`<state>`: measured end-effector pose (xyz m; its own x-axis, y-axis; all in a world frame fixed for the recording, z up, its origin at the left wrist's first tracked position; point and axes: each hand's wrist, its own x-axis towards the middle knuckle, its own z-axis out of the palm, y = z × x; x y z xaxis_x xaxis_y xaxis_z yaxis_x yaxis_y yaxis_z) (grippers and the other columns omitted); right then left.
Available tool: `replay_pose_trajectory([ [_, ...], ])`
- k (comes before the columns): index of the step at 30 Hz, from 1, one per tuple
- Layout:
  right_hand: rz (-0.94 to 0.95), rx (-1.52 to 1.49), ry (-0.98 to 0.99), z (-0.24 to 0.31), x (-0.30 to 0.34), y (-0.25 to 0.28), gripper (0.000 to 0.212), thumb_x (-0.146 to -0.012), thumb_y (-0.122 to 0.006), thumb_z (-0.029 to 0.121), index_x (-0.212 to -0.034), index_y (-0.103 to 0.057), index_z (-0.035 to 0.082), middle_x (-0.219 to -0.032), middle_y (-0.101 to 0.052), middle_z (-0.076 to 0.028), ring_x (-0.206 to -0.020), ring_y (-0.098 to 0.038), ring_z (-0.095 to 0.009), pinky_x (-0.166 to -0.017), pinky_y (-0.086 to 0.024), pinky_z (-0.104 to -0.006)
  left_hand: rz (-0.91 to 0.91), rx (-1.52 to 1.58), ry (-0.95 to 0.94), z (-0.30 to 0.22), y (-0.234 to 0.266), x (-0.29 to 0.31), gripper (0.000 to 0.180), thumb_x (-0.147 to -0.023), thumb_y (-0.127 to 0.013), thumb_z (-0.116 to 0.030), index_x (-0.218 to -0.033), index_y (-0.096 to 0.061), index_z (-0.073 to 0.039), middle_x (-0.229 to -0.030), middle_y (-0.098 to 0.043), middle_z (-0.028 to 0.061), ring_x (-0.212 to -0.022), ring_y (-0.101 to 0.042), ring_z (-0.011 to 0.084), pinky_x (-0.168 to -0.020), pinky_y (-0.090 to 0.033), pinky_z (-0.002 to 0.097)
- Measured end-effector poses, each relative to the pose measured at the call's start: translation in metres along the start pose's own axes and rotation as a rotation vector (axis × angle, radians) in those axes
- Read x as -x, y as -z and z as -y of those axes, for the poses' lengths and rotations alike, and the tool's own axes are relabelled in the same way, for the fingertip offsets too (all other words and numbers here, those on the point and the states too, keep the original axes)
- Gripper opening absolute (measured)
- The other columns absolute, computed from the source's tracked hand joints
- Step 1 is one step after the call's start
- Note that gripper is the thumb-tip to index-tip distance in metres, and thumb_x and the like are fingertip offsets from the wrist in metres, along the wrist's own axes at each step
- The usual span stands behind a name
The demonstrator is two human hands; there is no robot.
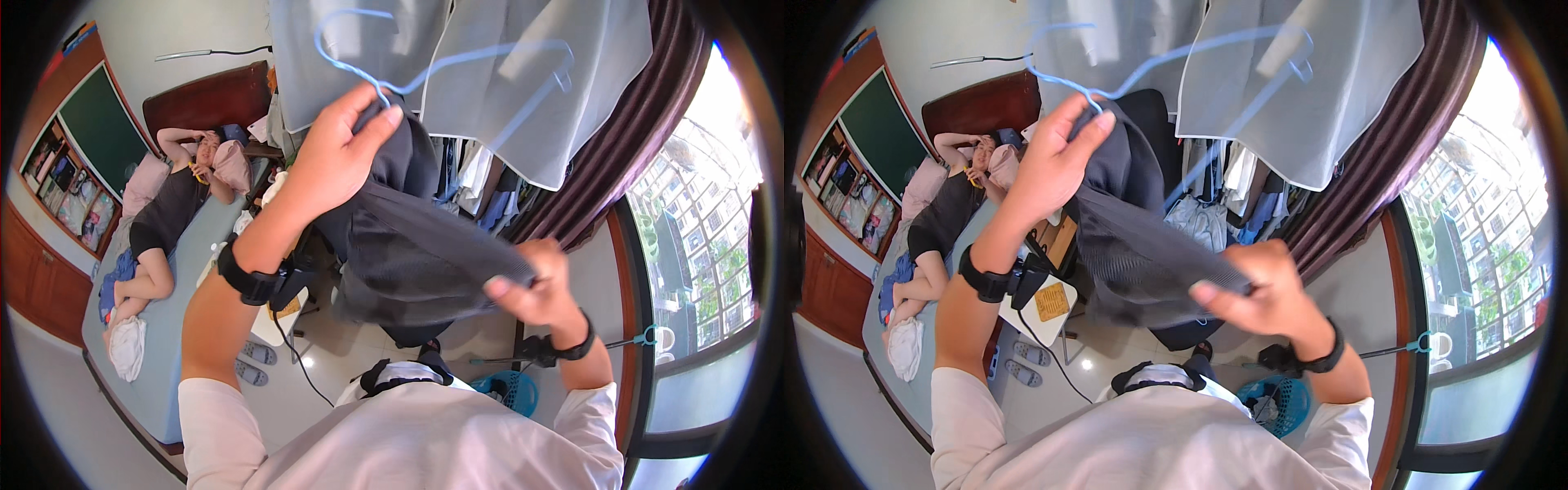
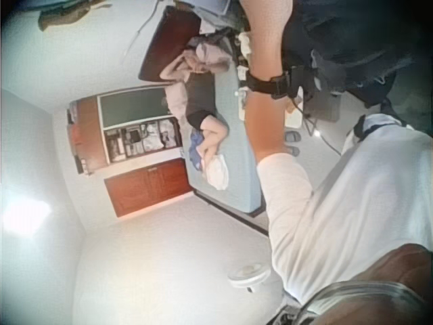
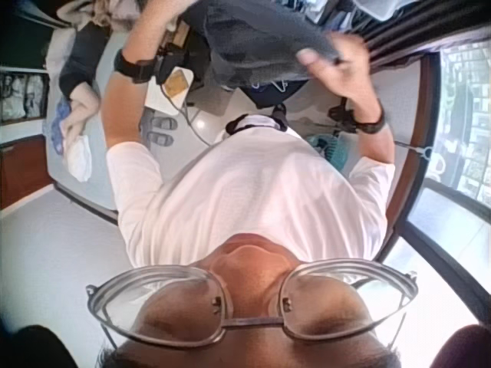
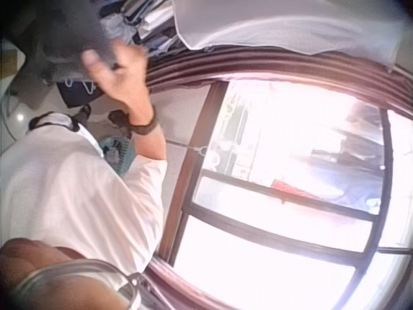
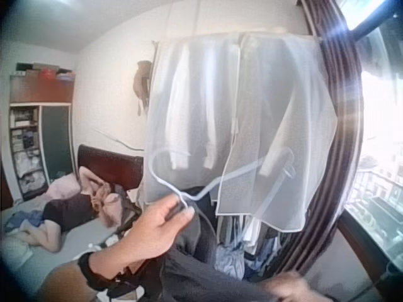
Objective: Hang washed clothes on a drying rack outside a window.
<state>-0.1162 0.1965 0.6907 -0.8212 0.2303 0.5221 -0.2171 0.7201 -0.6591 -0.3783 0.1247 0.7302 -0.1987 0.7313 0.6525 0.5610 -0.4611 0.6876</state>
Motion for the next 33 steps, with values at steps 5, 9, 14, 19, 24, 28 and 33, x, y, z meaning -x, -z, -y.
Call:
replay_pose_trajectory([
  [5, -0.042, 0.103, -0.064, -0.001, 0.003, 0.034, 0.024, -0.073, -0.076, 0.019, -0.072, -0.059, 0.001, -0.059, -0.054, -0.005, -0.051, -0.052, -0.01, -0.047, -0.038, -0.0249, 0.1, -0.027, 0.057, -0.013, 0.002, 0.013, 0.016, -0.091, -0.052, -0.013, -0.099, -0.053, 0.001, -0.078, -0.051, -0.0002, -0.074, -0.043, 0.0067, -0.071, -0.04, 0.0216],
  [9, 0.383, 0.013, -0.226, -0.007, -0.001, 0.029, 0.039, -0.075, -0.074, 0.032, -0.086, -0.059, -0.002, -0.065, -0.052, -0.011, -0.062, -0.052, -0.015, -0.056, -0.041, -0.0292, 0.061, -0.07, 0.002, -0.019, 0.019, 0.014, 0.018, -0.092, -0.052, -0.014, -0.102, -0.053, 0.001, -0.084, -0.056, 0.0023, -0.077, -0.046, 0.0081, -0.074, -0.041, 0.0228],
  [14, 0.486, 0.042, -0.326, -0.038, 0.032, 0.018, 0.03, -0.094, -0.048, 0.026, -0.096, -0.058, -0.003, -0.074, -0.056, -0.017, -0.067, -0.055, -0.03, -0.062, -0.044, -0.0346, 0.201, -0.18, -0.123, -0.041, -0.001, 0.023, 0.018, -0.09, -0.054, -0.013, -0.103, -0.055, 0.0, -0.069, -0.051, 0.0123, -0.058, -0.046, 0.0142, -0.057, -0.041, 0.0299],
  [19, -0.108, 0.54, -0.559, -0.007, 0.011, 0.026, 0.042, -0.075, -0.069, 0.008, -0.113, -0.055, -0.001, -0.084, -0.062, -0.021, -0.056, -0.063, -0.026, -0.056, -0.049, -0.0321, 0.195, -0.184, -0.178, -0.03, 0.003, 0.066, 0.018, -0.089, -0.053, -0.006, -0.105, -0.057, -0.001, -0.096, -0.06, 0.0111, -0.079, -0.057, 0.0257, -0.07, -0.045, 0.0301],
  [24, -0.08, 0.753, -0.533, 0.005, 0.006, 0.023, 0.053, -0.067, -0.076, 0.011, -0.113, -0.054, -0.001, -0.086, -0.063, -0.021, -0.062, -0.064, -0.028, -0.058, -0.05, -0.0341, 0.222, -0.139, -0.138, -0.013, 0.0, 0.099, 0.024, -0.091, -0.05, -0.007, -0.114, -0.053, 0.0, -0.098, -0.055, 0.0152, -0.084, -0.057, 0.029, -0.071, -0.046, 0.0339],
  [28, -0.165, 0.794, -0.595, -0.001, 0.006, 0.05, 0.052, -0.066, -0.077, 0.008, -0.11, -0.053, -0.003, -0.081, -0.064, -0.019, -0.066, -0.065, -0.028, -0.061, -0.049, -0.0336, 0.356, -0.113, 0.05, -0.013, -0.005, 0.121, 0.039, -0.087, -0.05, 0.0, -0.125, -0.046, -0.008, -0.095, -0.056, 0.0162, -0.073, -0.059, 0.0307, -0.065, -0.047, 0.035],
  [33, -0.198, 0.72, -0.651, -0.017, 0.001, 0.056, 0.045, -0.067, -0.075, 0.003, -0.106, -0.054, -0.002, -0.068, -0.063, -0.016, -0.052, -0.062, -0.027, -0.055, -0.049, -0.0323, 0.455, -0.244, 0.015, -0.013, 0.006, 0.129, 0.058, -0.08, -0.05, 0.003, -0.134, -0.035, -0.013, -0.088, -0.056, 0.0159, -0.073, -0.059, 0.034, -0.063, -0.047, 0.0396],
])
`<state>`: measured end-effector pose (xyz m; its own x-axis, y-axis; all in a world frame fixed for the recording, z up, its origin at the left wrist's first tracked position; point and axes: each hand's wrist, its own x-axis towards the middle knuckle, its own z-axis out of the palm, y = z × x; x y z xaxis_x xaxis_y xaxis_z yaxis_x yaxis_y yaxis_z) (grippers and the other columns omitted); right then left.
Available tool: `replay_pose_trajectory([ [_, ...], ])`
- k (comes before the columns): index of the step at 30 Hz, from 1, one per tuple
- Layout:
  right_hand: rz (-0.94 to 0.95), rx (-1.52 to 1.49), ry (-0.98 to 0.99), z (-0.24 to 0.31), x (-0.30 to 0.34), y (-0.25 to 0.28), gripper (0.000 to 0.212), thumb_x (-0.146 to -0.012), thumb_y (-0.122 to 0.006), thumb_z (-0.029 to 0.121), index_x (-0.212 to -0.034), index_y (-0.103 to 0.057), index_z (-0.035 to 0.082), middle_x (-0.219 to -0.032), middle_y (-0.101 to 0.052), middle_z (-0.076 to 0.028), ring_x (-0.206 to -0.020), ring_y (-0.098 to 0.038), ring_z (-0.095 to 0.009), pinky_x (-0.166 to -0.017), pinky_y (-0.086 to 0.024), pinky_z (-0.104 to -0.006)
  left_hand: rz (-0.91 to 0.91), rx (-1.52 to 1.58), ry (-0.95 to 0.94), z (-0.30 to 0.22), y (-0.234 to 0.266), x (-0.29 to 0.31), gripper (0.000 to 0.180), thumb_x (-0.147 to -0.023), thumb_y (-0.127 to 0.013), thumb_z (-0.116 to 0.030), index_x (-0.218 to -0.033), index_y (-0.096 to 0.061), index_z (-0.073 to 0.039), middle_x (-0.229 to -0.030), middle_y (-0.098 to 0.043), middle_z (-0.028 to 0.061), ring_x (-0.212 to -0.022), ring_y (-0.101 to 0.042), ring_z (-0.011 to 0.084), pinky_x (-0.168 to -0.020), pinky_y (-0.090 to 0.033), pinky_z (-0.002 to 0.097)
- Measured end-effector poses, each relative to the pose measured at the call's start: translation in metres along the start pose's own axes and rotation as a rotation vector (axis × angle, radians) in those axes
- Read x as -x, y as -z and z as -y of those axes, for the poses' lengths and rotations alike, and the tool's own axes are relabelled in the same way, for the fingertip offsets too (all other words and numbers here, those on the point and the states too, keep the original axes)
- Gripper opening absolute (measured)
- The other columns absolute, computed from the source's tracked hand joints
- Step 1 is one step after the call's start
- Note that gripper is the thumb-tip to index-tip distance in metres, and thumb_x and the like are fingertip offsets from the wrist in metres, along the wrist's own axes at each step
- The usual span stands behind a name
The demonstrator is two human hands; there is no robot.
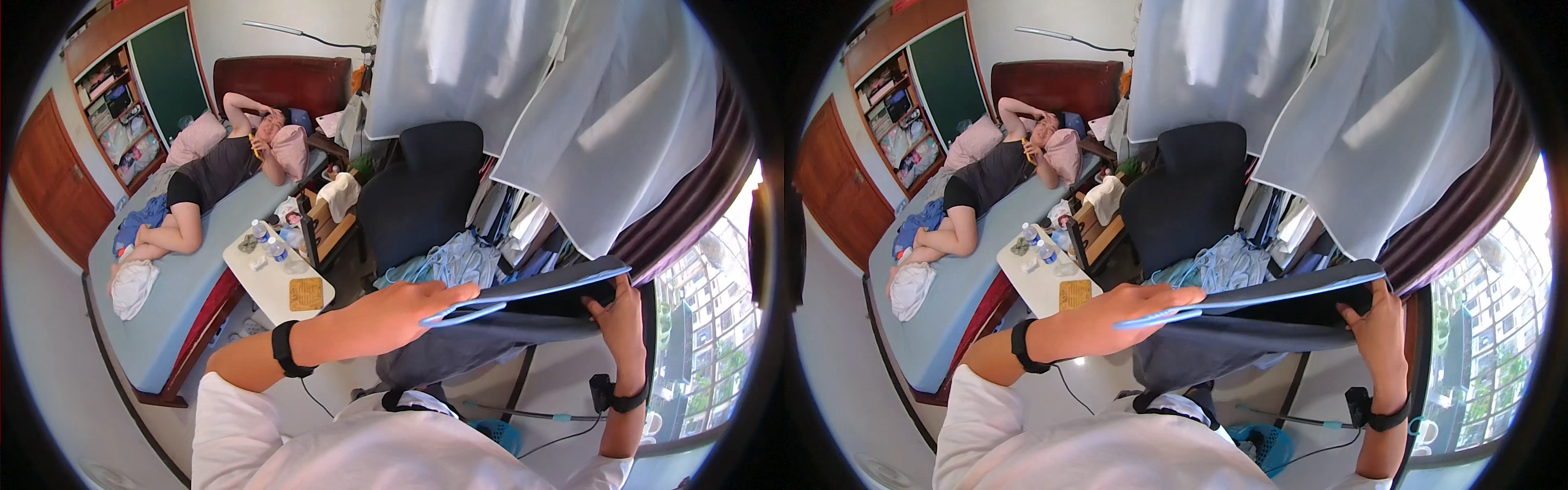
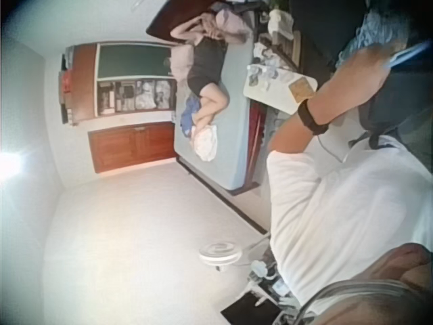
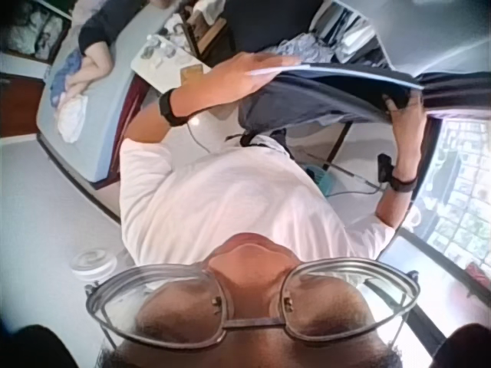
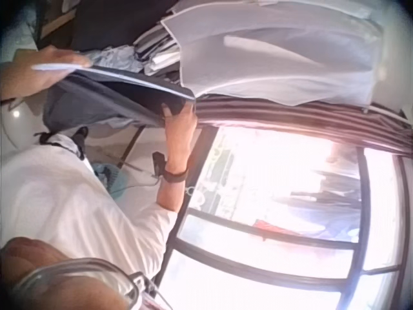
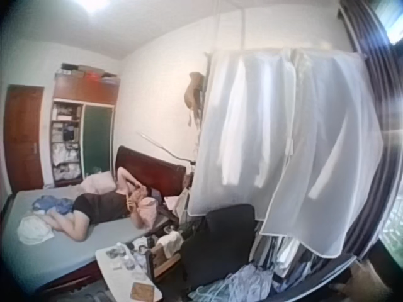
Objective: Hang washed clothes on a drying rack outside a window.
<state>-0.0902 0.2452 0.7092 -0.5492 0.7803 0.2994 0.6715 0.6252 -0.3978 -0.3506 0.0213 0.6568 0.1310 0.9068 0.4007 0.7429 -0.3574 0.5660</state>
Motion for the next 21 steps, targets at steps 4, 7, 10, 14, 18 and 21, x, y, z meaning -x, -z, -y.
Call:
replay_pose_trajectory([
  [4, 0.004, -0.015, 0.18, -0.005, -0.003, -0.003, 0.04, -0.067, -0.073, 0.0, -0.102, -0.054, 0.001, -0.076, -0.063, -0.018, -0.065, -0.064, -0.032, -0.06, -0.049, -0.0341, 0.026, -0.051, -0.075, 0.003, -0.002, 0.011, 0.061, -0.082, -0.048, 0.003, -0.139, -0.032, -0.016, -0.083, -0.056, 0.0161, -0.068, -0.059, 0.0299, -0.059, -0.047, 0.0366],
  [7, 0.093, -0.003, 0.178, -0.013, -0.007, -0.008, 0.043, -0.067, -0.07, -0.002, -0.105, -0.05, -0.002, -0.084, -0.062, -0.024, -0.075, -0.061, -0.039, -0.065, -0.049, -0.0366, 0.159, 0.008, 0.033, -0.006, 0.014, 0.011, 0.06, -0.083, -0.048, 0.002, -0.139, -0.032, -0.016, -0.08, -0.054, 0.0155, -0.066, -0.058, 0.0293, -0.057, -0.046, 0.0365],
  [10, 0.094, -0.072, 0.288, -0.025, -0.012, -0.019, 0.045, -0.068, -0.07, -0.001, -0.107, -0.048, -0.003, -0.092, -0.064, -0.024, -0.081, -0.063, -0.037, -0.069, -0.048, -0.0375, 0.155, -0.116, -0.052, -0.016, 0.025, 0.012, 0.061, -0.084, -0.048, 0.0, -0.139, -0.031, -0.016, -0.075, -0.051, 0.0142, -0.065, -0.056, 0.0293, -0.056, -0.045, 0.0364],
  [14, 0.19, -0.111, 0.232, -0.02, -0.008, -0.019, 0.048, -0.068, -0.073, 0.002, -0.109, -0.049, -0.004, -0.096, -0.064, -0.023, -0.079, -0.064, -0.034, -0.066, -0.047, -0.0361, 0.188, -0.145, -0.008, -0.007, 0.02, 0.019, 0.065, -0.081, -0.05, 0.0, -0.14, -0.031, -0.018, -0.074, -0.051, 0.0137, -0.064, -0.057, 0.0294, -0.055, -0.046, 0.0372],
  [18, 0.142, -0.076, 0.123, -0.003, -0.003, -0.012, 0.045, -0.069, -0.072, 0.005, -0.107, -0.051, -0.004, -0.096, -0.064, -0.023, -0.079, -0.063, -0.036, -0.068, -0.048, -0.0365, 0.258, -0.252, 0.023, 0.003, 0.012, 0.014, 0.065, -0.079, -0.051, -0.001, -0.139, -0.032, -0.018, -0.071, -0.052, 0.015, -0.061, -0.058, 0.031, -0.054, -0.048, 0.0388],
  [21, 0.05, 0.014, 0.28, -0.024, -0.011, -0.013, 0.042, -0.071, -0.072, 0.008, -0.106, -0.051, -0.003, -0.096, -0.063, -0.023, -0.084, -0.06, -0.039, -0.072, -0.048, -0.0397, 0.272, -0.332, 0.08, 0.005, 0.008, -0.01, 0.049, -0.077, -0.053, -0.004, -0.124, -0.043, -0.014, -0.073, -0.056, 0.0143, -0.064, -0.062, 0.0338, -0.056, -0.05, 0.0406],
])
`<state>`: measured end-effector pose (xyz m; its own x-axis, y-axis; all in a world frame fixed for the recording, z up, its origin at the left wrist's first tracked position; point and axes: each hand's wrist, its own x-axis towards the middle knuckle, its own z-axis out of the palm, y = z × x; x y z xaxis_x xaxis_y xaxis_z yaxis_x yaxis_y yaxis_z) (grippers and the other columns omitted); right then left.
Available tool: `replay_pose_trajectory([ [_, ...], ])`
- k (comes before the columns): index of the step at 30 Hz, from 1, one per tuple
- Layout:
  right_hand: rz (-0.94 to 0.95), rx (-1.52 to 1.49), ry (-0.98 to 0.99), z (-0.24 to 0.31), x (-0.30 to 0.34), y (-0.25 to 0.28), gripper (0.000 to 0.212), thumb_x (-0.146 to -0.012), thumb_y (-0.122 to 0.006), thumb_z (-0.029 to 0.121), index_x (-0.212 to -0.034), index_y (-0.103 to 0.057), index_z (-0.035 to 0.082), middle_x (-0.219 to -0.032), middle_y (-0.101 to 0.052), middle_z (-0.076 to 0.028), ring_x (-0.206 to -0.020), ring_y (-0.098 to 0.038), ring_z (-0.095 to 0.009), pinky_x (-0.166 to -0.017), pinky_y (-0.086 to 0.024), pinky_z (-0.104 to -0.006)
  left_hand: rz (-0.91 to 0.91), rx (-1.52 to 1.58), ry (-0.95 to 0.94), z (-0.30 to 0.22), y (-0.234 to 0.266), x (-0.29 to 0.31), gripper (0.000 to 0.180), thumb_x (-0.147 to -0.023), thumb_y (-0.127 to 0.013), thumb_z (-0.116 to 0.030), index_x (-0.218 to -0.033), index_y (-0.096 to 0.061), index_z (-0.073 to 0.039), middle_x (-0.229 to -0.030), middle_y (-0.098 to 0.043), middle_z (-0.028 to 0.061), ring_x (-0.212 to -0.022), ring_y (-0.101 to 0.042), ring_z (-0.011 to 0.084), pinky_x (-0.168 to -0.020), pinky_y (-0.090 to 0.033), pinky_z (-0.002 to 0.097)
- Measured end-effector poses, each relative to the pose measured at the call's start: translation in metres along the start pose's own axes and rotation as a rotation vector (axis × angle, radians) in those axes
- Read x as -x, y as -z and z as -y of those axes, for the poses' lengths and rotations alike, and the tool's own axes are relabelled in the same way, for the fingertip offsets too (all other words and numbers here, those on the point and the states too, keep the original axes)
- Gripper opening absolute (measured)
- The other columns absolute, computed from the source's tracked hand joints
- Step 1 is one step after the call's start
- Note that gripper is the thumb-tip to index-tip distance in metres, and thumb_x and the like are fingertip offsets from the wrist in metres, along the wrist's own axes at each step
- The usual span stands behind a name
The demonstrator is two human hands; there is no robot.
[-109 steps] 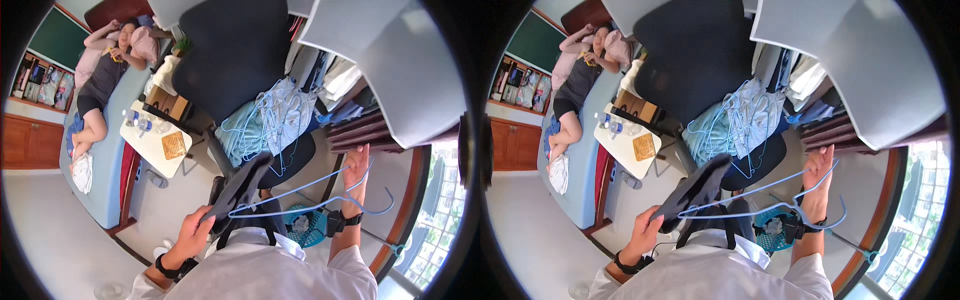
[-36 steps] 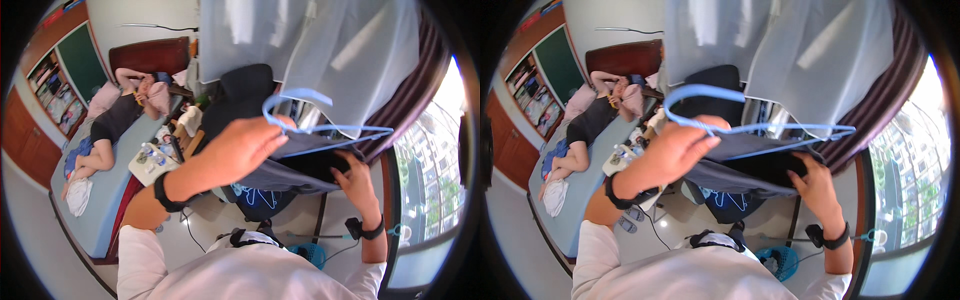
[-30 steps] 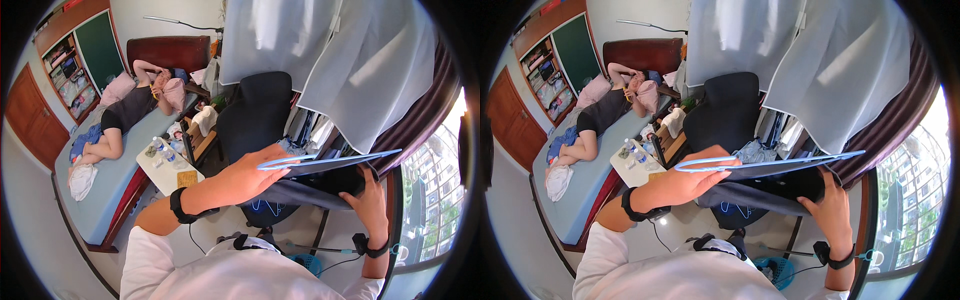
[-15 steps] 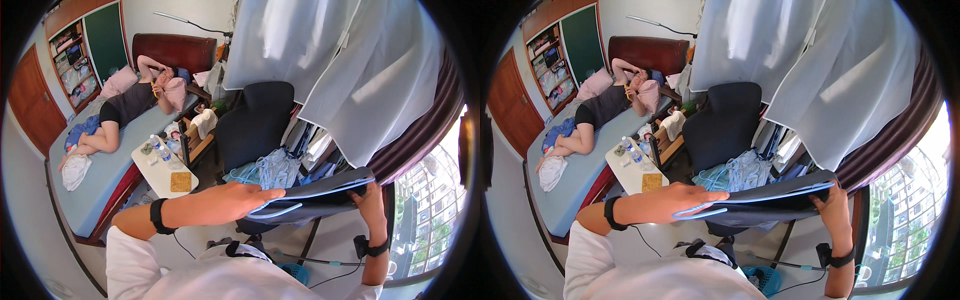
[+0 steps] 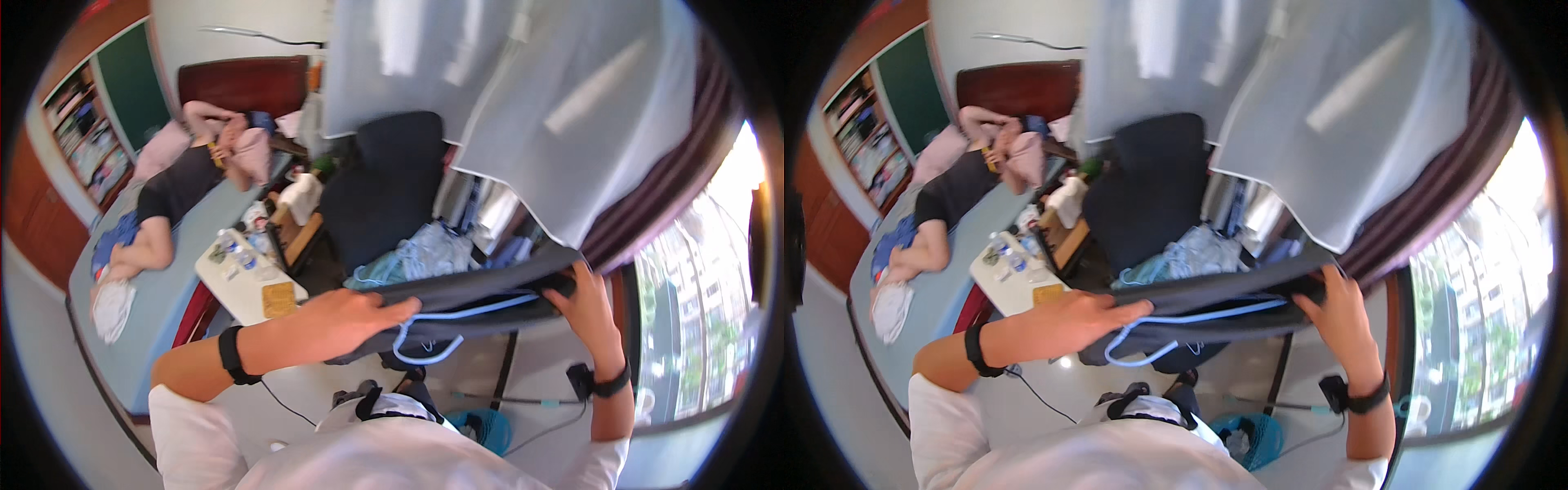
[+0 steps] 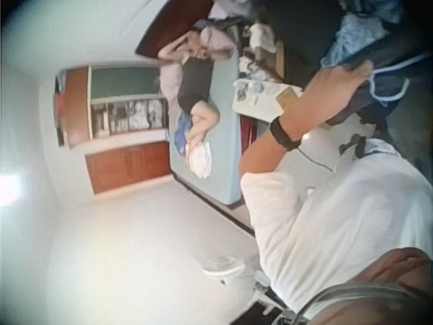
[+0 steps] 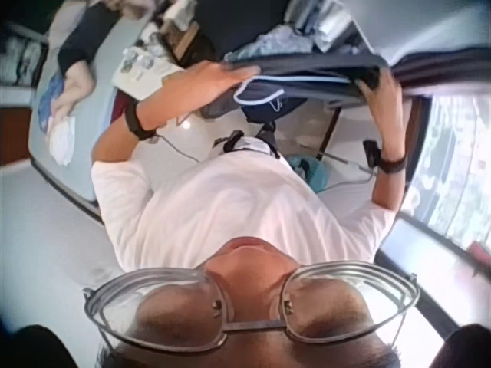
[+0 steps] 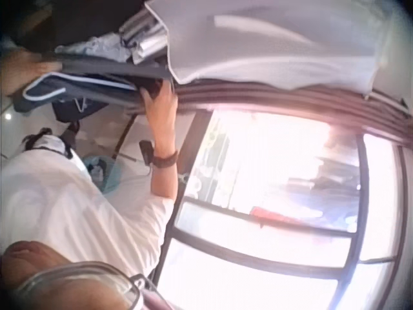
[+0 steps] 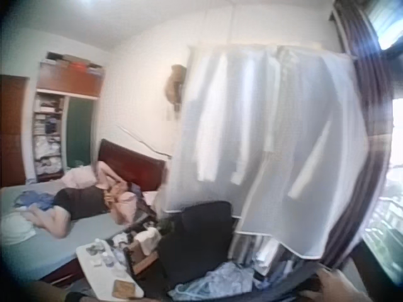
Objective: Hang washed clothes on a drying rack outside a window.
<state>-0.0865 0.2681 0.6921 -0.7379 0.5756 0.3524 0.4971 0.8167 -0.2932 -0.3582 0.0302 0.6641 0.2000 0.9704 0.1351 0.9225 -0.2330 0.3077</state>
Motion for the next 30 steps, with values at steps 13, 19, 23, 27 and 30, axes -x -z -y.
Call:
replay_pose_trajectory([
  [13, 0.096, -0.603, 0.498, 0.077, 0.059, 0.102, 0.057, -0.068, -0.08, 0.017, -0.114, -0.055, -0.006, -0.083, -0.069, -0.015, -0.064, -0.069, -0.02, -0.053, -0.055, -0.0267, -0.454, 0.437, -0.06, -0.017, 0.021, -0.096, 0.006, -0.085, -0.059, -0.002, -0.09, -0.059, 0.002, -0.065, -0.057, 0.0108, -0.054, -0.046, 0.0103, -0.052, -0.038, 0.0223],
  [19, -0.394, 0.025, 0.062, 0.023, 0.073, 0.071, 0.043, -0.075, -0.072, 0.026, -0.107, -0.06, -0.001, -0.104, -0.063, -0.016, -0.096, -0.061, -0.031, -0.084, -0.047, -0.0365, -0.407, 0.688, -0.171, -0.042, 0.038, -0.12, 0.011, -0.085, -0.061, -0.005, -0.09, -0.053, -0.001, -0.081, -0.061, 0.0026, -0.075, -0.056, 0.0066, -0.069, -0.043, 0.02],
  [23, -0.45, 0.036, -0.1, 0.018, 0.095, 0.061, 0.025, -0.078, -0.069, 0.018, -0.092, -0.061, 0.0, -0.084, -0.062, -0.016, -0.074, -0.062, -0.032, -0.064, -0.049, -0.0336, -0.405, 0.803, -0.251, -0.056, 0.038, -0.147, 0.012, -0.09, -0.057, -0.01, -0.093, -0.049, -0.002, -0.081, -0.055, 0.0006, -0.073, -0.048, 0.003, -0.066, -0.038, 0.0171],
  [27, -0.663, -0.091, -0.32, 0.009, 0.12, 0.101, 0.018, -0.083, -0.065, 0.016, -0.084, -0.061, -0.002, -0.068, -0.055, -0.014, -0.061, -0.056, -0.02, -0.058, -0.045, -0.0289, -0.785, 0.303, -0.552, -0.059, 0.014, -0.167, 0.06, -0.075, -0.072, -0.015, -0.123, -0.04, -0.001, -0.108, -0.056, 0.0152, -0.092, -0.056, 0.024, -0.084, -0.042, 0.0324],
  [30, -0.72, -0.054, -0.419, -0.005, 0.152, 0.13, 0.028, -0.089, -0.06, 0.02, -0.076, -0.054, -0.004, -0.058, -0.042, -0.008, -0.057, -0.037, -0.008, -0.05, -0.035, -0.026, -0.864, -0.043, -0.634, -0.08, 0.001, -0.184, 0.072, -0.066, -0.077, -0.009, -0.126, -0.037, -0.001, -0.12, -0.051, 0.0222, -0.102, -0.054, 0.0391, -0.086, -0.044, 0.0405],
])
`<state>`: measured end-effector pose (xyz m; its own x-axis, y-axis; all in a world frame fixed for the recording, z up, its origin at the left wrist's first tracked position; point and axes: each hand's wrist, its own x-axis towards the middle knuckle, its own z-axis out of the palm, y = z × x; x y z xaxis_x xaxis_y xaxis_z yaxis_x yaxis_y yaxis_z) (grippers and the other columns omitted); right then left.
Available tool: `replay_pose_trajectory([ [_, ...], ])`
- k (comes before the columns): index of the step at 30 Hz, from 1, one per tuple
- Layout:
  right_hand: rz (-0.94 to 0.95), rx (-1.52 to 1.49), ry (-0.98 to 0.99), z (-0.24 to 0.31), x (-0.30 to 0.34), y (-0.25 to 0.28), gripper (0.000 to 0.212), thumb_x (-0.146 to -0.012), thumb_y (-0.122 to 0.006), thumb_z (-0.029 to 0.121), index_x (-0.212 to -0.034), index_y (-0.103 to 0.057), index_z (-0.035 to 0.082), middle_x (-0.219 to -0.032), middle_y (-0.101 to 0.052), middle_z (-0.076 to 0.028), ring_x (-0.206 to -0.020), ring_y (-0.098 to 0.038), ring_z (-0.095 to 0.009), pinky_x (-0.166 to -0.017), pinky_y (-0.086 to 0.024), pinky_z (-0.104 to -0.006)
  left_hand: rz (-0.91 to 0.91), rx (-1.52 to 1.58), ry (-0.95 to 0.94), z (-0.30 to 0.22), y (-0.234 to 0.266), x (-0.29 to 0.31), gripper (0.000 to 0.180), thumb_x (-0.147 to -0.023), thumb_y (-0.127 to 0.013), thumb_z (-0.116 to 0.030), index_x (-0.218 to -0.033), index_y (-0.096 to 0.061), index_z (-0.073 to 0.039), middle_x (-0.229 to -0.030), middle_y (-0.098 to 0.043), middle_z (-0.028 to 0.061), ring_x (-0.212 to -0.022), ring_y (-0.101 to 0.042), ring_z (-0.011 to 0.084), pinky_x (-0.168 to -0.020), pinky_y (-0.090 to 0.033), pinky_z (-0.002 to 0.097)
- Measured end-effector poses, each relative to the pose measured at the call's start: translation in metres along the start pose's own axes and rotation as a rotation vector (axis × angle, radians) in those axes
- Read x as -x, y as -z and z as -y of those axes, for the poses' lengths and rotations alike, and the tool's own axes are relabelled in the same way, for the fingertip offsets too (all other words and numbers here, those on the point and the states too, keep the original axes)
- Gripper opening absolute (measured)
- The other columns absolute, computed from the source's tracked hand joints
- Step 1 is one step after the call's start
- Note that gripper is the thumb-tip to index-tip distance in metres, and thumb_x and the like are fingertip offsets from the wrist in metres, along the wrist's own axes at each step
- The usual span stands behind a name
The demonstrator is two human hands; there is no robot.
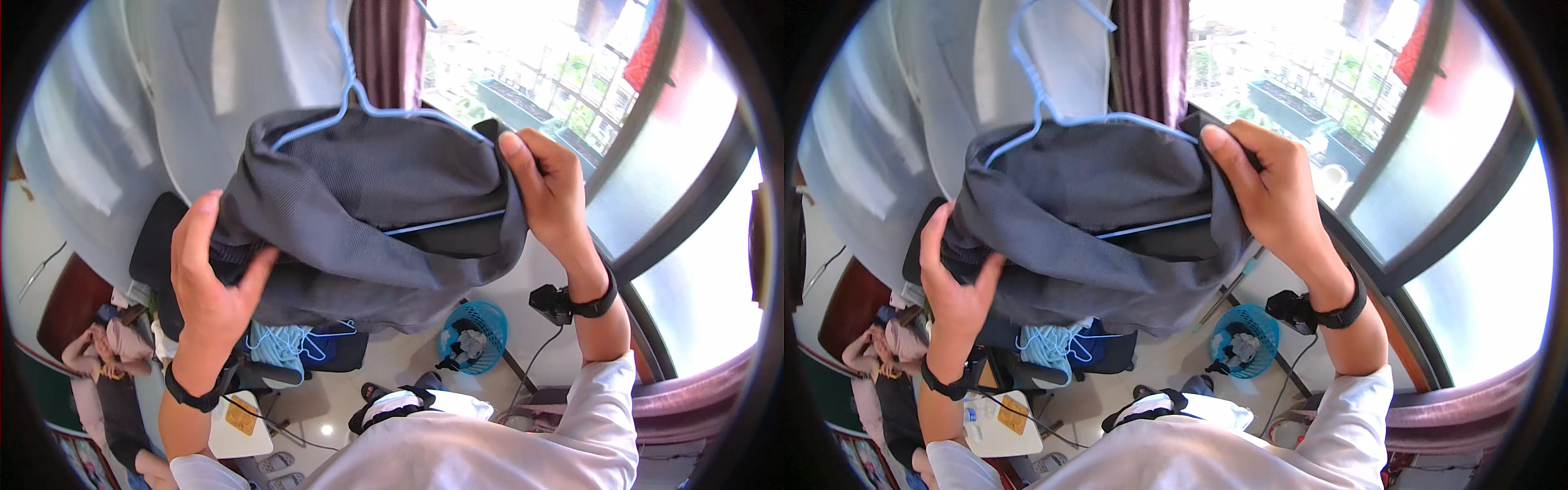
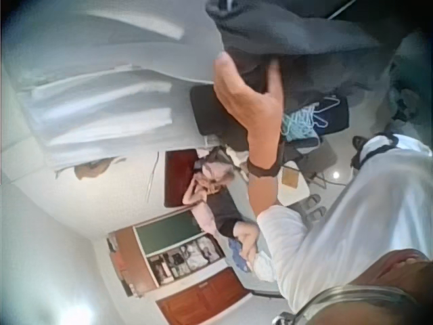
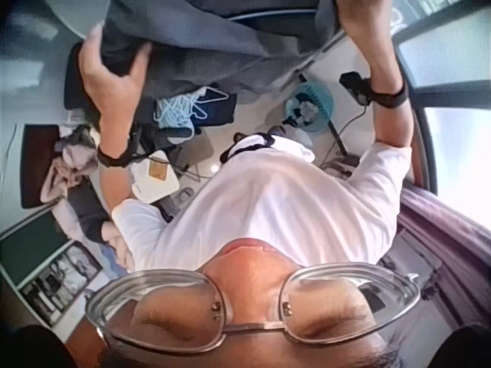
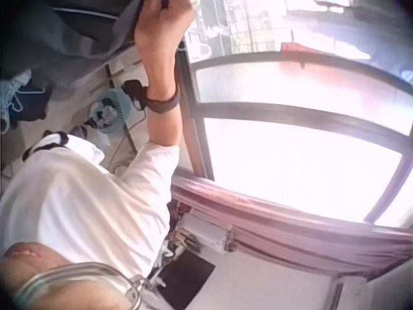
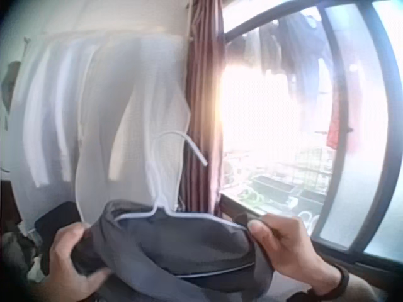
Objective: Hang washed clothes on a drying rack outside a window.
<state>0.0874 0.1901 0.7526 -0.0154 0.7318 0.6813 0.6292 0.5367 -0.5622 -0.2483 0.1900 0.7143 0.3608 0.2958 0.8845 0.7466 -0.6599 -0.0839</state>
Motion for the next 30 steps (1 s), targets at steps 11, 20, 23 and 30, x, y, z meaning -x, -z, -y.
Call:
replay_pose_trajectory([
  [11, 0.035, 0.432, 0.395, -0.064, 0.051, 0.112, 0.027, -0.082, -0.066, 0.021, -0.068, -0.051, 0.003, -0.058, -0.048, -0.01, -0.05, -0.049, -0.028, -0.047, -0.04, -0.0352, 0.033, 0.269, 0.343, -0.061, -0.014, -0.032, 0.022, -0.079, -0.047, 0.009, -0.097, -0.059, 0.005, -0.084, -0.066, 0.0121, -0.075, -0.063, 0.0144, -0.071, -0.048, 0.0261],
  [20, -0.193, 0.281, -0.129, -0.077, 0.097, 0.162, 0.032, -0.087, -0.062, 0.015, -0.066, -0.045, -0.003, -0.056, -0.035, -0.015, -0.051, -0.025, -0.024, -0.044, -0.032, -0.0288, 0.449, 0.681, 0.357, -0.136, -0.053, -0.072, 0.047, -0.093, -0.047, -0.033, -0.122, -0.049, 0.004, -0.114, -0.059, 0.0184, -0.109, -0.055, 0.0265, -0.096, -0.039, 0.0362],
  [23, -0.175, 0.206, -0.169, -0.067, 0.106, 0.179, 0.034, -0.089, -0.061, 0.017, -0.067, -0.045, -0.003, -0.057, -0.031, -0.012, -0.054, -0.024, -0.018, -0.045, -0.03, -0.0281, 0.5, 0.434, 0.04, -0.183, -0.082, -0.075, 0.059, -0.083, -0.06, -0.029, -0.129, -0.041, 0.002, -0.12, -0.05, 0.0198, -0.104, -0.051, 0.0342, -0.088, -0.039, 0.04],
  [30, -0.11, -0.126, -0.434, -0.061, 0.141, 0.208, 0.034, -0.093, -0.054, 0.021, -0.069, -0.047, -0.001, -0.057, -0.035, 0.003, -0.058, -0.03, -0.004, -0.045, -0.027, -0.024, -0.02, 0.186, -0.169, -0.198, -0.139, -0.086, 0.057, -0.079, -0.065, -0.029, -0.127, -0.044, -0.006, -0.117, -0.043, 0.0212, -0.106, -0.043, 0.036, -0.093, -0.028, 0.0515],
])
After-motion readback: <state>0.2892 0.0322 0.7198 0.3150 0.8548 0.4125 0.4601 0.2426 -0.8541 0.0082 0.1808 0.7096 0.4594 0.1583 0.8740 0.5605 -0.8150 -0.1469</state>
